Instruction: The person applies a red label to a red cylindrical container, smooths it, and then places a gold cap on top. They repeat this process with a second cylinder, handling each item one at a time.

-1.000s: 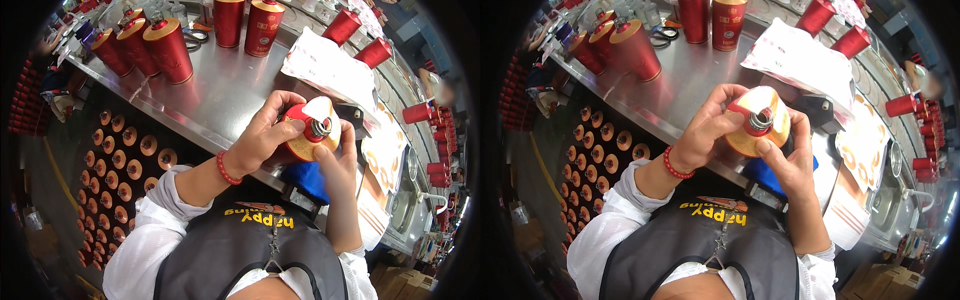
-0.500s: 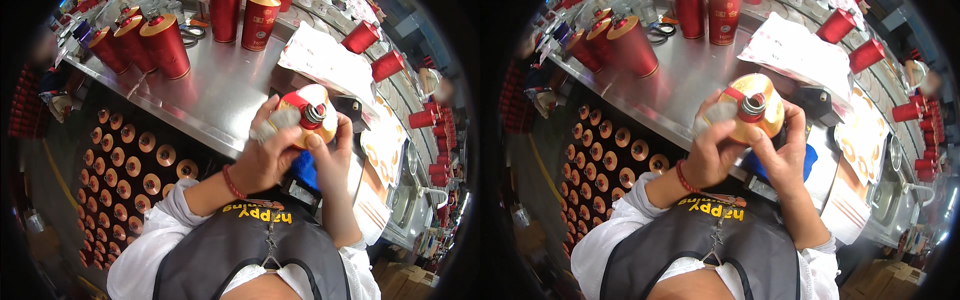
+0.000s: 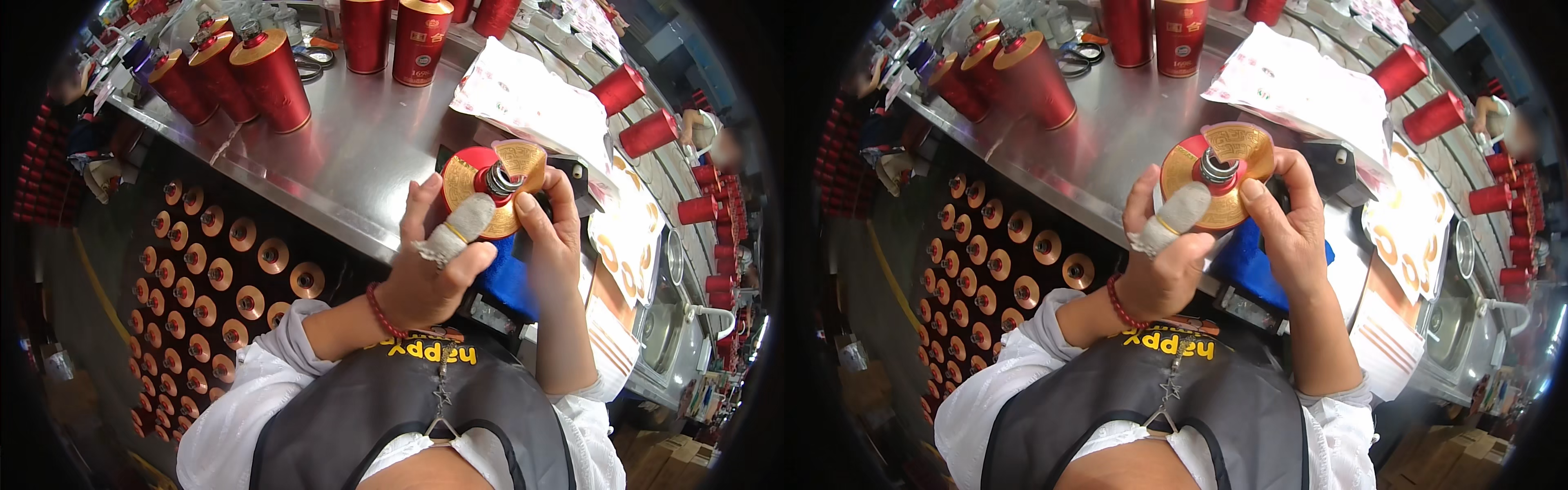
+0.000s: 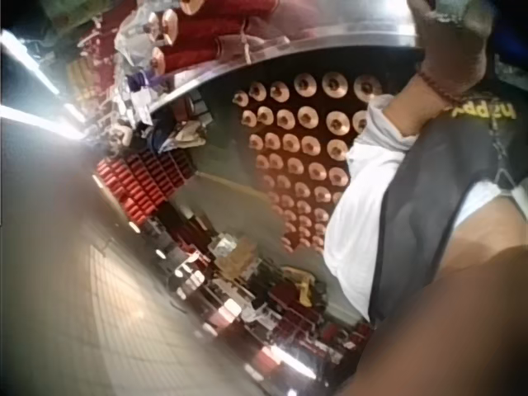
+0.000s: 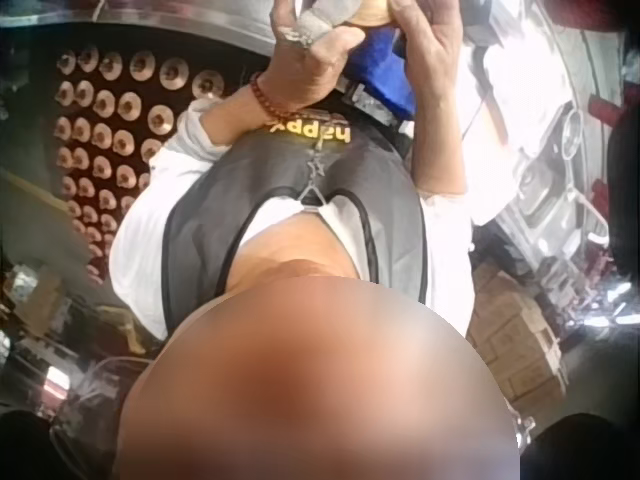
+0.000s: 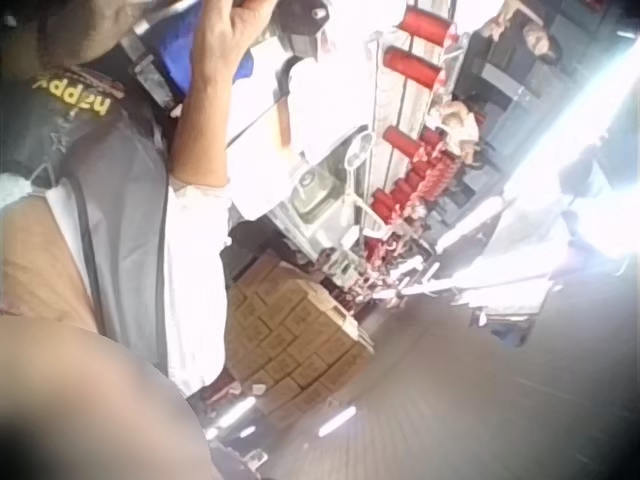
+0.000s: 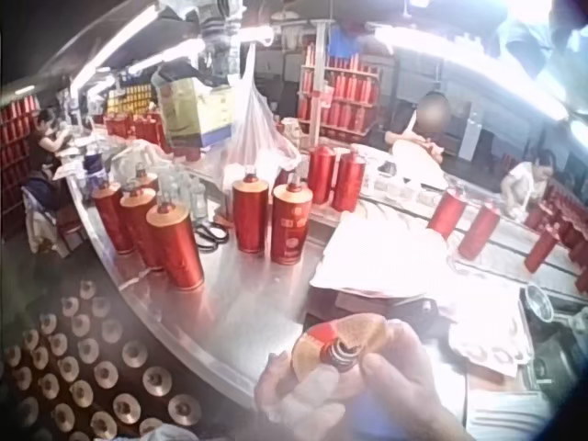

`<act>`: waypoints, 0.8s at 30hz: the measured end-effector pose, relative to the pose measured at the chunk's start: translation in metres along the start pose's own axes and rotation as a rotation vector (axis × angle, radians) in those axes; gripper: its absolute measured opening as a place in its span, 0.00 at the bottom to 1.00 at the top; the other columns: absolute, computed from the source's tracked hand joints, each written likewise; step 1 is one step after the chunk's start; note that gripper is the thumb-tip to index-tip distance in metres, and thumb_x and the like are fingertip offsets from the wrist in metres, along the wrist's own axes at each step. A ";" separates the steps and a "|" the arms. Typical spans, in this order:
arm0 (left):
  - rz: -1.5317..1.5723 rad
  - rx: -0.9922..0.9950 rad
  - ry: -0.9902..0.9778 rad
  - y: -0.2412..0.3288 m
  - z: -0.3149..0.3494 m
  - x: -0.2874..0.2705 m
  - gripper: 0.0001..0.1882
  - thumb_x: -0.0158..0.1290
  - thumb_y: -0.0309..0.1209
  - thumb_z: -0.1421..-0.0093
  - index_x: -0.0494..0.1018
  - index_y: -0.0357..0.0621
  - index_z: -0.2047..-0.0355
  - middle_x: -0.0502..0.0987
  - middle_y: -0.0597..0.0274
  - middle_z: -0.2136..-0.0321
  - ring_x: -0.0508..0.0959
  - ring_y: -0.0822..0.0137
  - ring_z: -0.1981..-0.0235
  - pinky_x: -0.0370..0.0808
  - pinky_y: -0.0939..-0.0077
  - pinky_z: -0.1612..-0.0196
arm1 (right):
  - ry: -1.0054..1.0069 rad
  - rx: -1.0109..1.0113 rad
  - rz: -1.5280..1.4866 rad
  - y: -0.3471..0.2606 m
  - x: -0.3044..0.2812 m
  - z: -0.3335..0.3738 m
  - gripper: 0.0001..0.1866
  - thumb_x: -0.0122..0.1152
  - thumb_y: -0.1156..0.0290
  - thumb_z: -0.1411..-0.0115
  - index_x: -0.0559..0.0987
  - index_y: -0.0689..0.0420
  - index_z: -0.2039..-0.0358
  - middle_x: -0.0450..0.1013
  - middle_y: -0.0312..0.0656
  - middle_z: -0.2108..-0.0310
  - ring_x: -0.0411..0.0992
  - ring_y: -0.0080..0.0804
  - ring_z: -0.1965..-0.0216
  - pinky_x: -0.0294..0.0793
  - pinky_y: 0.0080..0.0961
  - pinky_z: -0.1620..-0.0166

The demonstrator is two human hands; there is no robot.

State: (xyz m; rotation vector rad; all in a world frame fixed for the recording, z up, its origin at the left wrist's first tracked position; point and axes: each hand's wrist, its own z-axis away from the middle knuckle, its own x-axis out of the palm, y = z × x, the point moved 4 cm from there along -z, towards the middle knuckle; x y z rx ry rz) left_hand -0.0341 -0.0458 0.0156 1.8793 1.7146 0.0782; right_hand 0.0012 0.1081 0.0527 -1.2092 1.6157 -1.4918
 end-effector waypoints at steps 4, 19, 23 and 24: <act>0.043 -0.062 0.008 0.004 -0.004 0.004 0.24 0.60 0.24 0.44 0.71 0.64 0.49 0.49 0.35 0.34 0.61 0.33 0.37 0.61 0.48 0.34 | 0.047 -0.026 -0.023 0.007 0.000 0.004 0.09 0.58 0.73 0.33 0.72 0.58 0.55 0.69 0.32 0.58 0.65 0.19 0.54 0.64 0.19 0.47; 0.009 0.003 -0.028 -0.013 -0.002 -0.001 0.16 0.58 0.30 0.37 0.67 0.49 0.51 0.50 0.26 0.35 0.57 0.30 0.35 0.61 0.42 0.36 | 0.034 -0.100 0.154 0.000 0.003 -0.007 0.13 0.66 0.67 0.36 0.76 0.61 0.58 0.74 0.36 0.57 0.69 0.22 0.54 0.66 0.22 0.46; 0.323 -0.023 0.025 -0.035 -0.013 -0.010 0.18 0.54 0.36 0.33 0.65 0.42 0.49 0.59 0.32 0.38 0.56 0.39 0.32 0.54 0.50 0.32 | 0.113 -0.217 0.275 0.007 0.005 0.003 0.10 0.66 0.69 0.37 0.77 0.60 0.62 0.71 0.38 0.58 0.69 0.26 0.55 0.65 0.23 0.47; 0.382 -0.018 0.054 -0.036 -0.015 -0.009 0.20 0.54 0.36 0.32 0.63 0.41 0.46 0.61 0.36 0.39 0.56 0.41 0.32 0.53 0.50 0.32 | 0.134 -0.252 0.308 0.007 0.006 0.006 0.09 0.66 0.70 0.37 0.77 0.60 0.62 0.70 0.39 0.58 0.68 0.27 0.55 0.65 0.23 0.47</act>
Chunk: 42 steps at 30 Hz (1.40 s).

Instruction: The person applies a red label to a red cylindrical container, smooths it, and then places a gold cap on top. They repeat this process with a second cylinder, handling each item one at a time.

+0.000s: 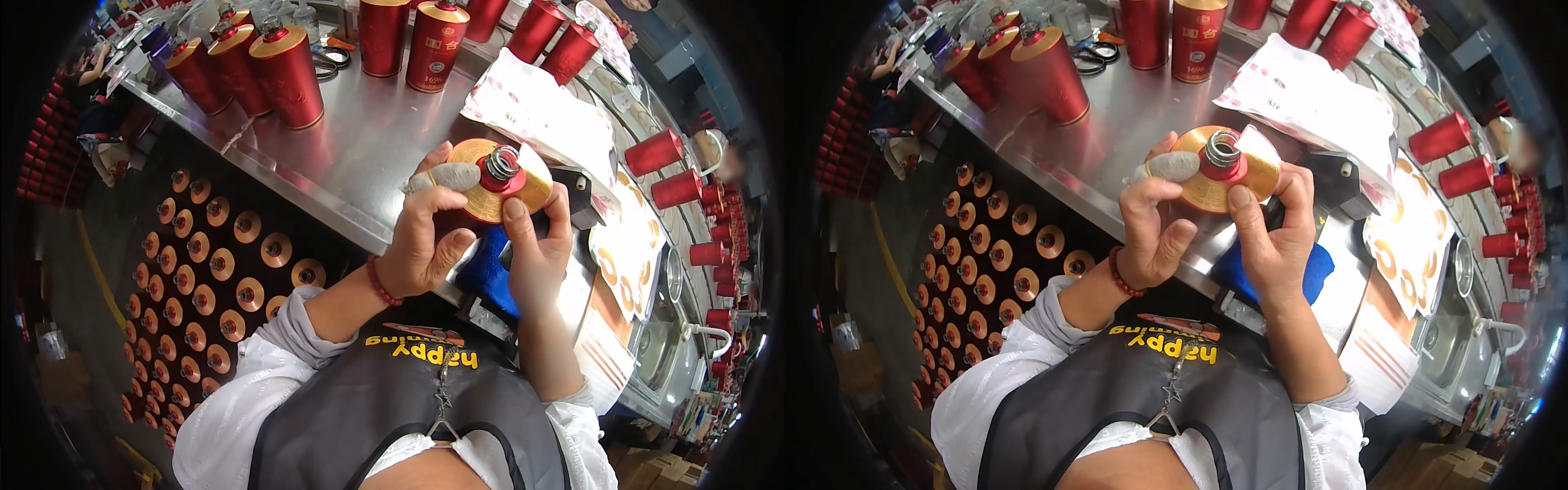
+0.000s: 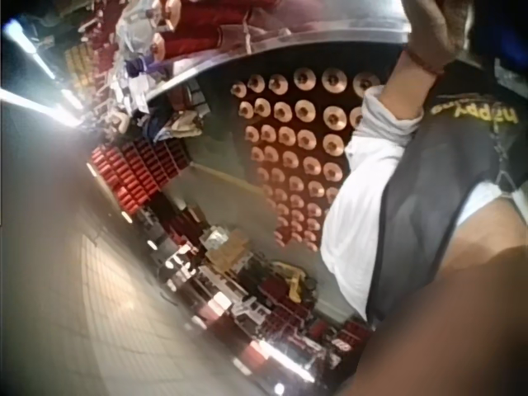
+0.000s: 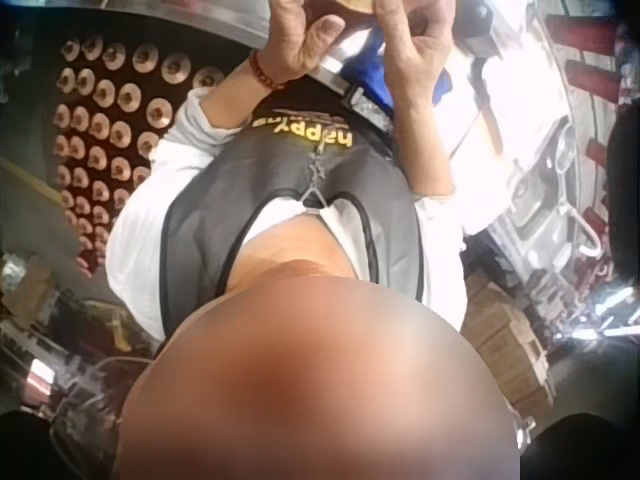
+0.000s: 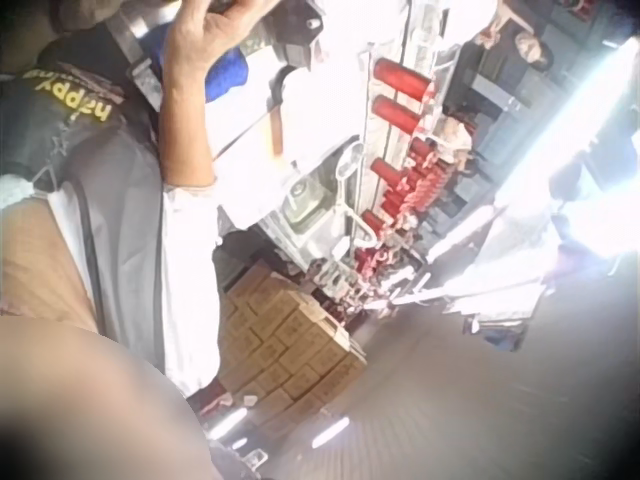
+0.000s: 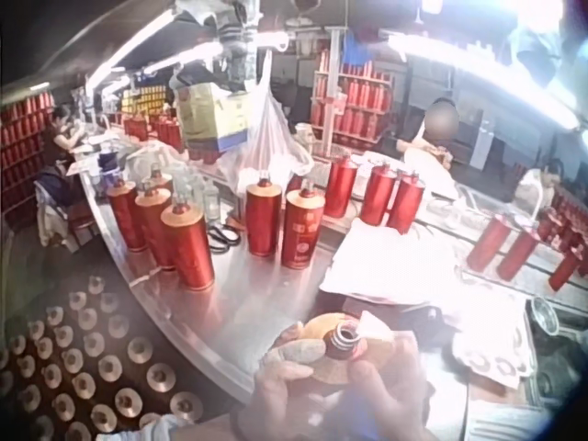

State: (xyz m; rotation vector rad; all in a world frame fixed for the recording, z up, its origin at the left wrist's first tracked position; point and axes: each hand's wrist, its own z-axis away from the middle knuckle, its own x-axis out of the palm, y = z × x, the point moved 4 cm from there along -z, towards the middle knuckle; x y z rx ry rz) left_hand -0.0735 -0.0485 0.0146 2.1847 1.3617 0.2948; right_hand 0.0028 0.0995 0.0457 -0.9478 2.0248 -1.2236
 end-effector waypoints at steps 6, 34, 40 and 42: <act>0.029 -0.171 0.190 0.009 -0.010 0.017 0.25 0.53 0.28 0.34 0.55 0.37 0.42 0.63 0.45 0.44 0.60 0.47 0.35 0.54 0.52 0.32 | -0.018 0.135 -0.045 -0.001 -0.003 0.004 0.11 0.66 0.69 0.38 0.75 0.61 0.60 0.69 0.39 0.58 0.67 0.27 0.55 0.65 0.23 0.46; -0.366 -0.008 0.004 0.017 0.003 0.012 0.15 0.56 0.35 0.34 0.69 0.45 0.51 0.61 0.30 0.40 0.62 0.35 0.36 0.55 0.38 0.33 | -0.068 -0.002 -0.077 0.002 -0.014 -0.016 0.09 0.65 0.72 0.37 0.74 0.62 0.64 0.72 0.43 0.54 0.69 0.28 0.53 0.66 0.25 0.46; -0.059 0.000 0.025 0.011 0.009 0.019 0.15 0.56 0.34 0.34 0.67 0.48 0.50 0.51 0.21 0.36 0.57 0.30 0.34 0.61 0.43 0.36 | -0.072 -0.073 0.061 -0.003 -0.015 -0.013 0.09 0.65 0.72 0.37 0.74 0.62 0.64 0.72 0.44 0.55 0.70 0.30 0.54 0.67 0.27 0.46; -0.118 0.008 0.005 0.014 0.009 0.019 0.14 0.56 0.32 0.34 0.67 0.49 0.51 0.50 0.20 0.36 0.57 0.31 0.34 0.63 0.45 0.36 | -0.134 -0.121 0.095 -0.009 -0.016 -0.019 0.09 0.65 0.72 0.38 0.74 0.62 0.64 0.72 0.45 0.56 0.70 0.31 0.54 0.67 0.27 0.47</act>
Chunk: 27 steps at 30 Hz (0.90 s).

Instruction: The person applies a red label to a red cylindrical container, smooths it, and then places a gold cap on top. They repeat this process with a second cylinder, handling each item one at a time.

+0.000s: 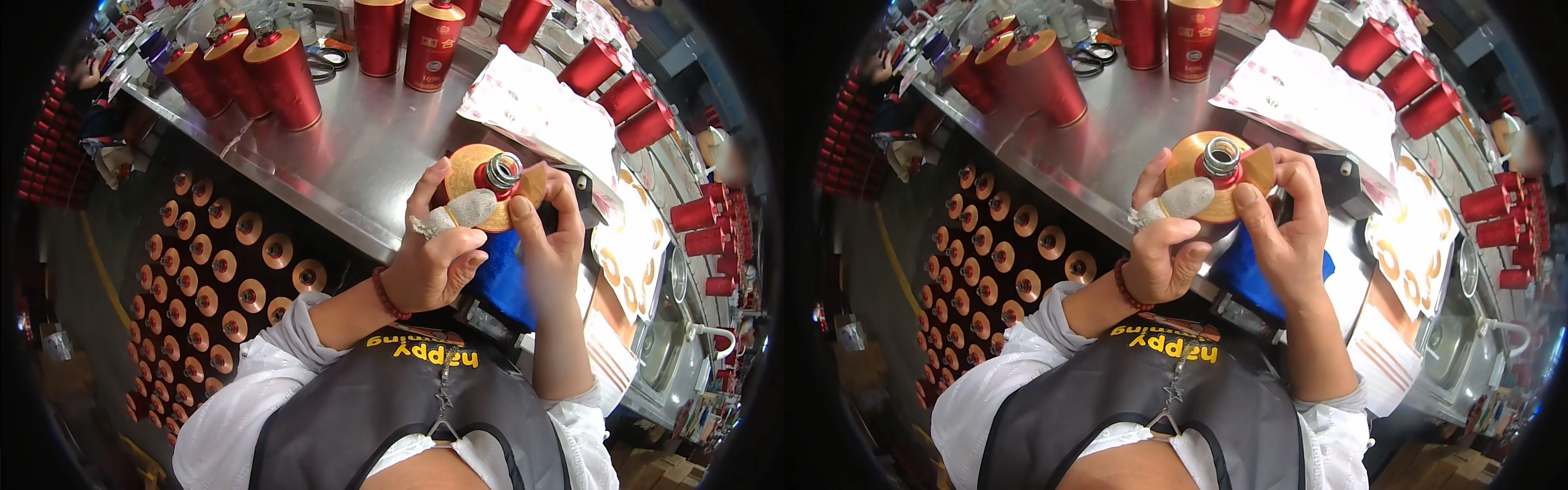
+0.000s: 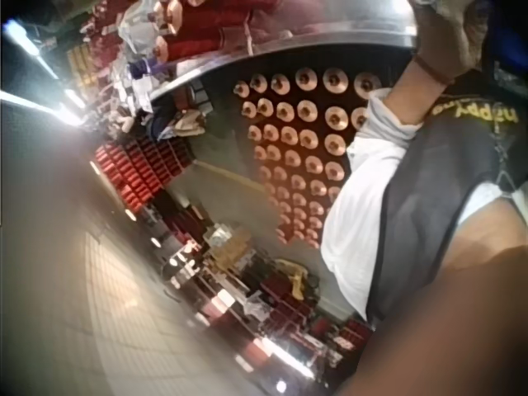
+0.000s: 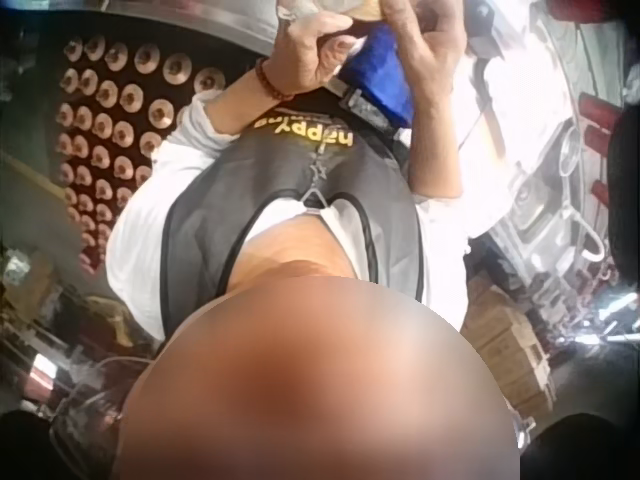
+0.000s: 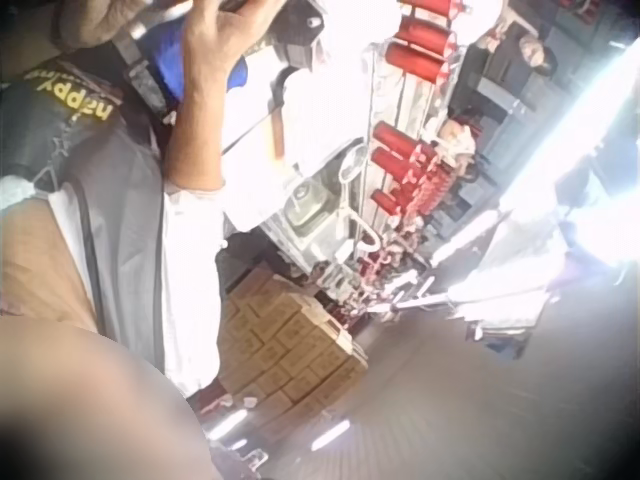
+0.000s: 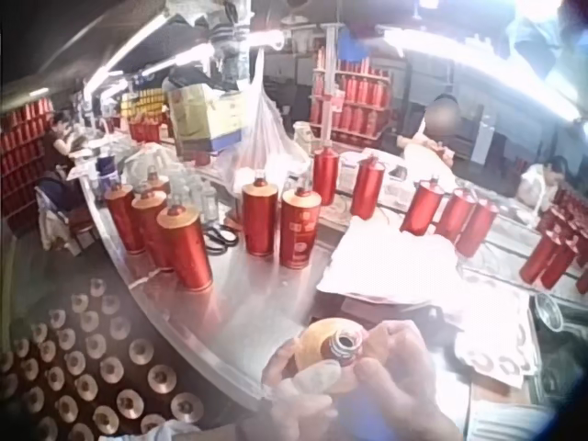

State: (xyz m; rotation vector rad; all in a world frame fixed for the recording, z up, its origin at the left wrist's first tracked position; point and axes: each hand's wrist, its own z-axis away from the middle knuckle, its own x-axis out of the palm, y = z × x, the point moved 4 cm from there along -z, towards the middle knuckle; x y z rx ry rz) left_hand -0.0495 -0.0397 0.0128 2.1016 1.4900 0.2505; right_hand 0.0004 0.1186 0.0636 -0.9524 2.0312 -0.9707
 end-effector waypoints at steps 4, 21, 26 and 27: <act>-0.016 0.020 0.012 0.002 0.000 0.003 0.13 0.56 0.30 0.35 0.66 0.49 0.52 0.50 0.20 0.37 0.57 0.31 0.34 0.64 0.46 0.37 | -0.044 0.141 -0.341 0.008 0.005 -0.007 0.09 0.65 0.72 0.38 0.74 0.63 0.64 0.74 0.47 0.50 0.70 0.30 0.48 0.66 0.29 0.42; 0.110 -0.065 0.102 -0.010 -0.021 0.005 0.31 0.59 0.39 0.36 0.55 0.38 0.44 0.65 0.48 0.47 0.66 0.52 0.41 0.63 0.53 0.36 | 0.106 0.139 -0.152 0.005 0.000 0.010 0.08 0.63 0.75 0.41 0.71 0.62 0.66 0.72 0.42 0.60 0.69 0.29 0.57 0.67 0.26 0.48; 0.491 -0.403 0.195 -0.007 -0.024 0.011 0.34 0.59 0.29 0.40 0.50 0.37 0.41 0.63 0.47 0.49 0.73 0.63 0.48 0.72 0.69 0.43 | 0.033 0.218 -0.159 0.002 -0.009 0.010 0.07 0.61 0.74 0.39 0.72 0.61 0.66 0.72 0.41 0.61 0.69 0.27 0.59 0.67 0.25 0.50; 0.509 -0.398 0.193 -0.006 -0.025 0.010 0.34 0.59 0.29 0.40 0.50 0.37 0.41 0.63 0.48 0.49 0.72 0.63 0.48 0.71 0.68 0.42 | -0.002 0.252 -0.165 0.003 -0.011 0.008 0.07 0.61 0.74 0.38 0.72 0.61 0.65 0.72 0.40 0.61 0.69 0.27 0.59 0.68 0.25 0.49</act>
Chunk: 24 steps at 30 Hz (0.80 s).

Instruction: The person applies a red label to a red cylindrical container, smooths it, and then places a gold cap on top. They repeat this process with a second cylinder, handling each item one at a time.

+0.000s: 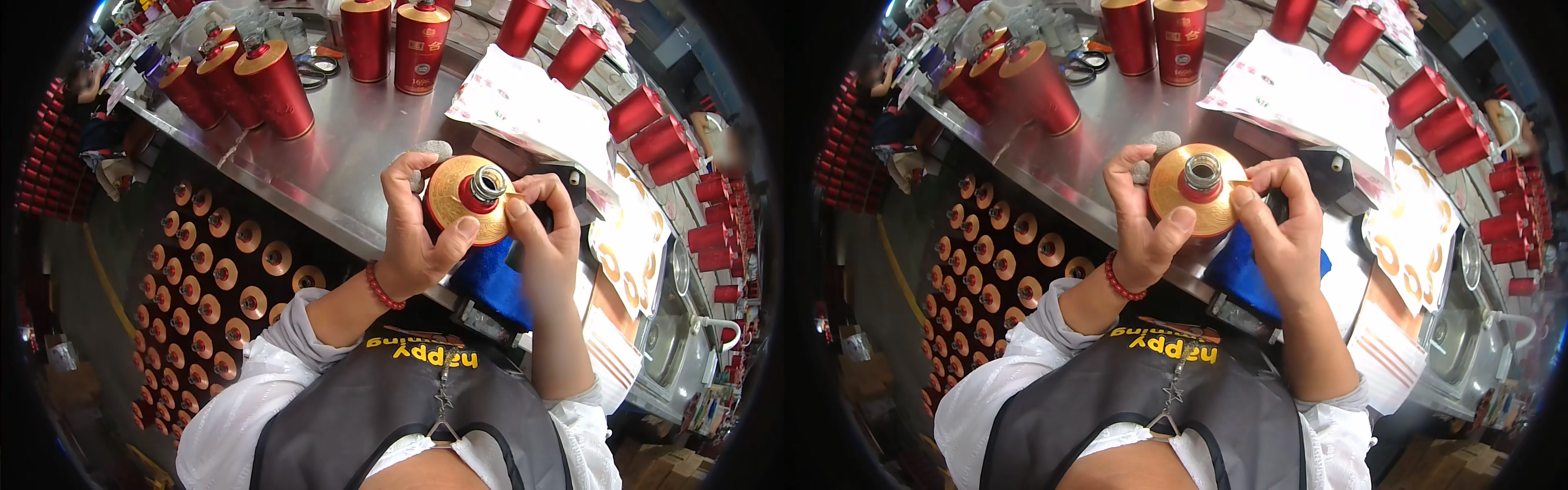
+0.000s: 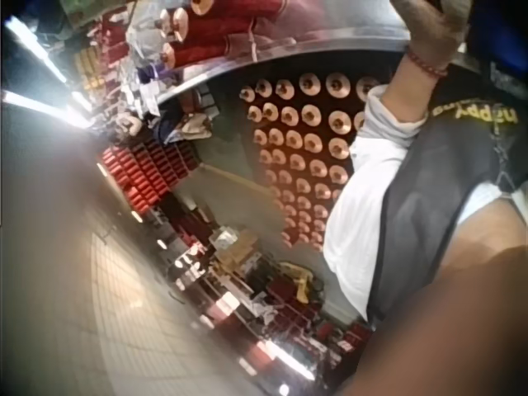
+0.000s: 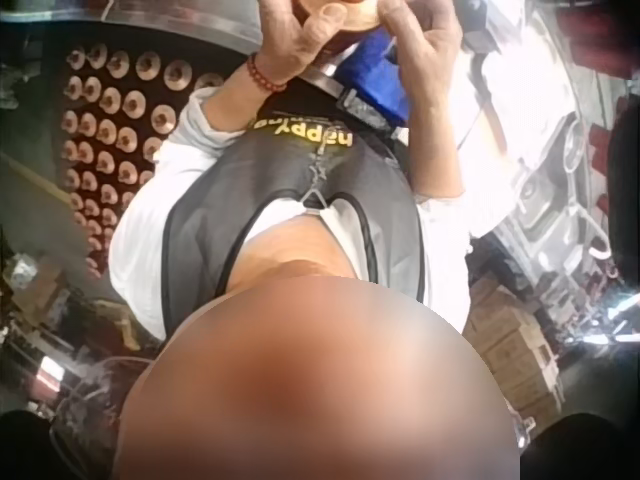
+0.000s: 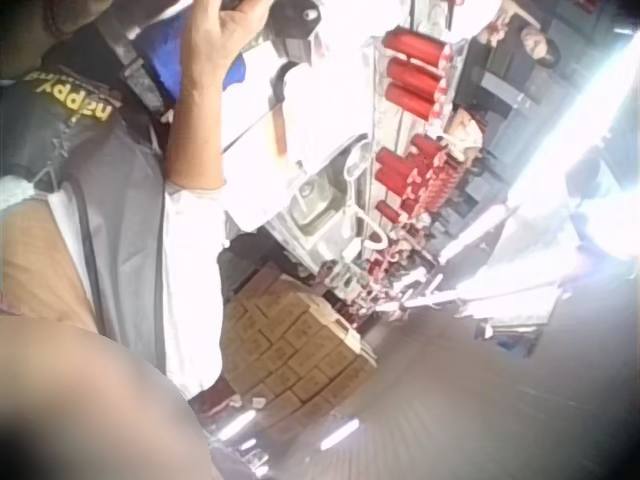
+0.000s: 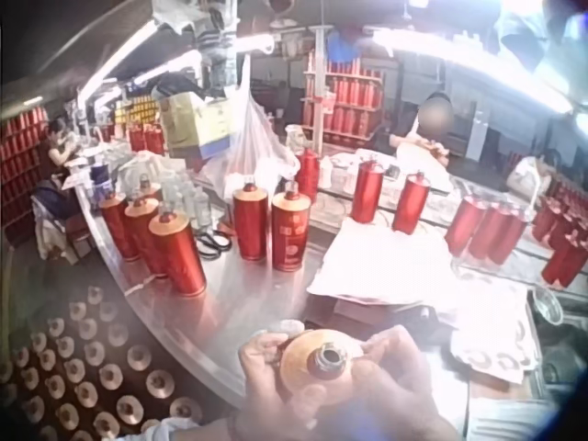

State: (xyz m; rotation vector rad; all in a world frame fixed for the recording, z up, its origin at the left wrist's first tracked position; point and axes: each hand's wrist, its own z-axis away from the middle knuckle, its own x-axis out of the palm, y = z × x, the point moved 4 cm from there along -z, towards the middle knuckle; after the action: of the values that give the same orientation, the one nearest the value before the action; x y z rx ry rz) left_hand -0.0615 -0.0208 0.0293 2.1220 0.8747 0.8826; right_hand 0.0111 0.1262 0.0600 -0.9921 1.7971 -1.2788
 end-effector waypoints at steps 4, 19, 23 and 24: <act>-0.041 0.025 -0.001 -0.009 0.001 -0.006 0.38 0.61 0.31 0.40 0.49 0.39 0.39 0.63 0.49 0.46 0.69 0.61 0.43 0.68 0.66 0.38 | 0.029 0.161 -0.318 0.014 0.005 -0.016 0.13 0.54 0.68 0.30 0.76 0.62 0.51 0.72 0.33 0.62 0.66 0.17 0.64 0.68 0.17 0.61; -0.100 -0.123 -0.148 0.009 -0.008 -0.021 0.29 0.57 0.39 0.34 0.61 0.35 0.41 0.70 0.51 0.46 0.72 0.64 0.44 0.66 0.70 0.39 | -0.078 -0.074 0.116 0.000 0.012 0.010 0.23 0.61 0.65 0.34 0.73 0.65 0.43 0.70 0.42 0.57 0.69 0.29 0.55 0.68 0.26 0.47; -0.128 -0.191 -0.130 0.009 -0.006 -0.019 0.31 0.59 0.34 0.39 0.60 0.35 0.41 0.68 0.49 0.47 0.71 0.62 0.45 0.67 0.67 0.39 | -0.079 -0.142 0.171 -0.001 0.012 0.009 0.24 0.63 0.66 0.37 0.73 0.65 0.44 0.70 0.42 0.57 0.69 0.29 0.55 0.68 0.26 0.47; -0.121 -0.200 -0.122 0.010 -0.007 -0.018 0.31 0.59 0.34 0.39 0.60 0.35 0.41 0.68 0.49 0.46 0.71 0.61 0.45 0.67 0.67 0.39 | -0.080 -0.139 0.174 -0.001 0.012 0.009 0.24 0.64 0.66 0.37 0.73 0.66 0.44 0.70 0.42 0.57 0.69 0.29 0.55 0.68 0.25 0.47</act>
State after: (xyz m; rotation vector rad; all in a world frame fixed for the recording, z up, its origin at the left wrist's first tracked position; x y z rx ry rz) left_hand -0.0735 -0.0384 0.0352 1.9080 0.8076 0.7380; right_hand 0.0135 0.1117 0.0573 -0.9245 1.8854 -1.0065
